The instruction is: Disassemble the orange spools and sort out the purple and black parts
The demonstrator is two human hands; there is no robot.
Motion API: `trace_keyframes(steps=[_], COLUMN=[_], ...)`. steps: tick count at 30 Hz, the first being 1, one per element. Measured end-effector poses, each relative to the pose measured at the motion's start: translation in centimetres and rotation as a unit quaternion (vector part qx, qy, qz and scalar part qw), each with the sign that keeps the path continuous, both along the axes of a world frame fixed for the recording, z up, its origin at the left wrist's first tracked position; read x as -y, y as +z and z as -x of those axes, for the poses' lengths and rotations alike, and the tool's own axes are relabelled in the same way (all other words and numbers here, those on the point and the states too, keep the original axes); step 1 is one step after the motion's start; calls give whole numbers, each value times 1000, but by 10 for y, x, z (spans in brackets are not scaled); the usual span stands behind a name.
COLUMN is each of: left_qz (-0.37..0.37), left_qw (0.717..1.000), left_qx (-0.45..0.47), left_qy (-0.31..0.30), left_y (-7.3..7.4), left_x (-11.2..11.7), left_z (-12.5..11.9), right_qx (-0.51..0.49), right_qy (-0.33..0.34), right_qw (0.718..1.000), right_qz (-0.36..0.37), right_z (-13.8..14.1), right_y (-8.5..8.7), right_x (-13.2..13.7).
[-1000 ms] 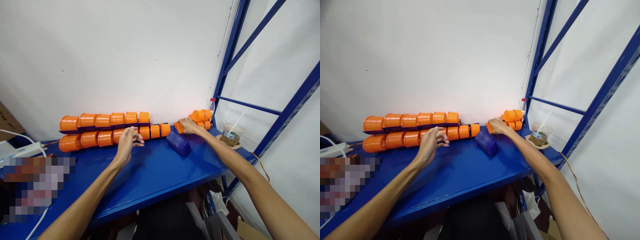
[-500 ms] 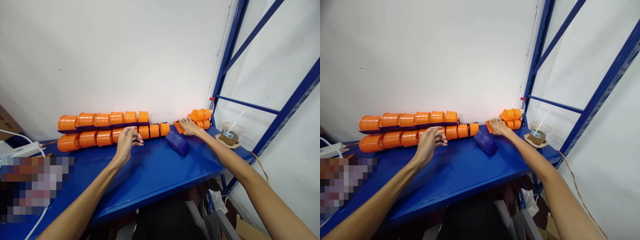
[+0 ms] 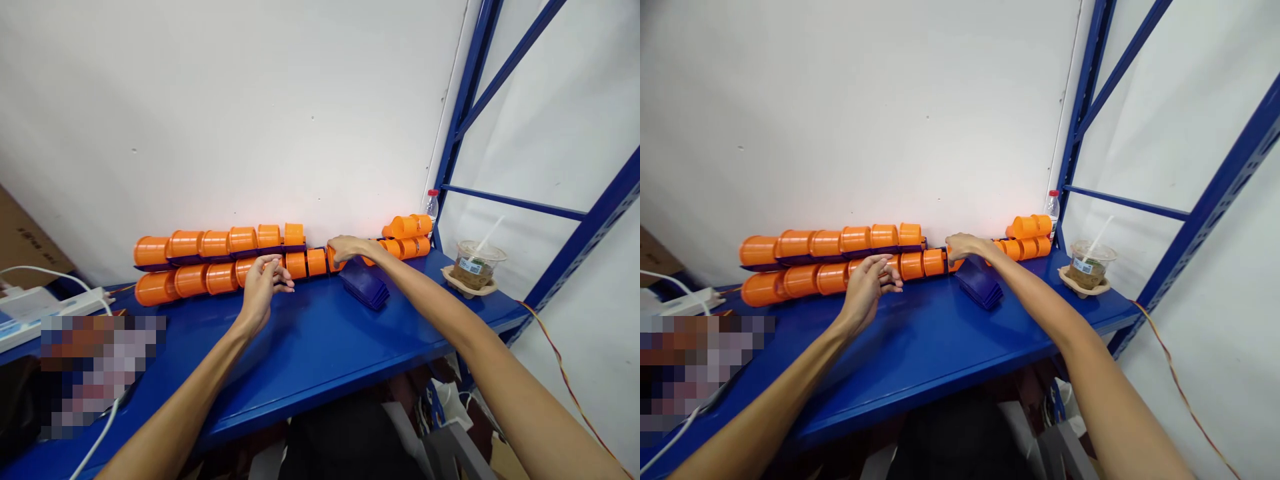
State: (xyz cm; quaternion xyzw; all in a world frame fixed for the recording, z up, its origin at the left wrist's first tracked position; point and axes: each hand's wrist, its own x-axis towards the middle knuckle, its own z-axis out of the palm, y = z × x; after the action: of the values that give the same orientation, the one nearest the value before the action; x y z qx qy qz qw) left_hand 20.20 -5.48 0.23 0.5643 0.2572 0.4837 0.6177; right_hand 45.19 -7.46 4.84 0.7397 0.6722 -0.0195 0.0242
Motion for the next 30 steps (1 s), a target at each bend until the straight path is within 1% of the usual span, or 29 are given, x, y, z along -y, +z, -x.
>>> trace_keyframes(steps=[2, 3, 6, 8, 10, 13, 16, 19, 21, 23, 26, 30], left_qz=[0, -1, -5, -8, -11, -18, -20, -34, -50, -60, -70, -63], left_qw=[1000, 1000, 1000, 1000, 1000, 999, 999, 999, 998, 996, 995, 996], left_qx=[2, 4, 13, 17, 19, 23, 29, 38, 50, 63, 67, 62], left_qy=[2, 2, 3, 2, -4, -14, -12, -7, -1, 5, 12, 10], left_y=[1, 1, 0, 0, -1, 0, 1, 3, 3, 2, 1, -3], left_x=[1, 1, 0, -1, -2, -2, -3, -5, -6, -8, -9, -10], left_z=[1, 1, 0, 0, 0, 1, 2, 3, 1, -1, -2, -2], right_qx=[22, 29, 32, 25, 17, 22, 34, 22, 1, -21, -41, -26], right_qy=[-24, -33, -42, -49, -56, -45, 13, 72, 112, 162, 236, 298], right_qw=[998, 997, 997, 998, 998, 994, 975, 947, 930, 916, 903, 893], right_qz=[52, 62, 60, 41, 0, -98, -219, -313, -350, -367, -356, -337], right_z=[17, 22, 29, 29, 27, 23, 21, 30, 42, 56, 77, 99], right_y=[5, 7, 20, 32, 47, 70, 90, 98, 96, 84, 54, 7], right_x=[0, 2, 11, 20, 29, 44, 61, 81, 95, 104, 106, 91])
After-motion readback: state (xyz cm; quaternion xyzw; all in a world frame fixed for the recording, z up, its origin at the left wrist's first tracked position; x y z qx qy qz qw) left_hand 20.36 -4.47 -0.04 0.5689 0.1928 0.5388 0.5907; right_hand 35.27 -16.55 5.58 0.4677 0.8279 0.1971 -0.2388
